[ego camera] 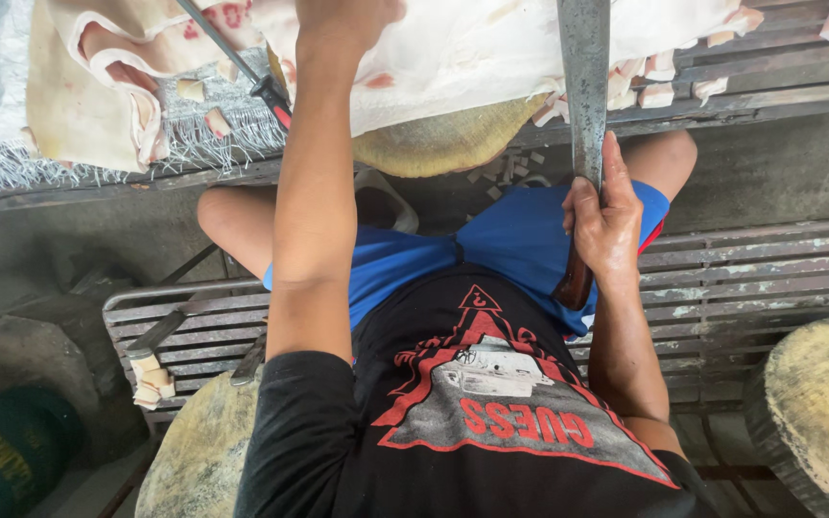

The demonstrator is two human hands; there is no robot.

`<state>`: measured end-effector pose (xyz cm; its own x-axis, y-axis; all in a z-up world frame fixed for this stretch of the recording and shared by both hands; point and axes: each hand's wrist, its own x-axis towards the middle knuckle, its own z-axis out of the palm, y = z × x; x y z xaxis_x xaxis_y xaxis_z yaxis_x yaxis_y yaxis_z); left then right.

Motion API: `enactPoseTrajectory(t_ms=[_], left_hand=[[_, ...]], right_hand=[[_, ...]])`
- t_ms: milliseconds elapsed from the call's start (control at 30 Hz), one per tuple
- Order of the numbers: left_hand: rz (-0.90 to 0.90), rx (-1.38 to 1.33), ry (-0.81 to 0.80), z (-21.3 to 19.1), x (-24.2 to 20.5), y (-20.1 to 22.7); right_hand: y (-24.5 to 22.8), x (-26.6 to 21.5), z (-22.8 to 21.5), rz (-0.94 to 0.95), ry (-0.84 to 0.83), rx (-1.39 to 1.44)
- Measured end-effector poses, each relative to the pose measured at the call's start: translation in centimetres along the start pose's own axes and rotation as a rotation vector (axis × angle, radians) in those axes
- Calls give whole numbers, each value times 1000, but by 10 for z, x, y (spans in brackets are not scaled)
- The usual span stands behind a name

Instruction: The person sits cross-legged on a metal bench and uses a large knife to cut a large piece of white meat into smaller chunks on a round wooden cutting board. The person repeatedly slices the meat and arranges the pieces on the board.

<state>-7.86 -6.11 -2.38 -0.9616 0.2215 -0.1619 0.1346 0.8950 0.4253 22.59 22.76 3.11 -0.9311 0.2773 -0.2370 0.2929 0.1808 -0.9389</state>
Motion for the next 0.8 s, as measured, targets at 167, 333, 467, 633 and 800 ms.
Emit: enactPoseTrajectory(t_ms=[167,333,467,633,800], left_hand=[[-348,-90,-249,-35,-13,3],[-155,-247,131,-45,-44,-48],[-100,-892,402,-11,-86,-75],[65,-588,612,21,-93,-62],[-141,-1149,194,-5,-117,-50]], right_hand=[[-5,-4,1,-58,12,-108],[-6,-8,4,-167,-1,-281],[-6,-9,9,-218,-23,-455],[-6,-22,6,-183,-21,-492],[-4,-32,-3,-266,3,-533]])
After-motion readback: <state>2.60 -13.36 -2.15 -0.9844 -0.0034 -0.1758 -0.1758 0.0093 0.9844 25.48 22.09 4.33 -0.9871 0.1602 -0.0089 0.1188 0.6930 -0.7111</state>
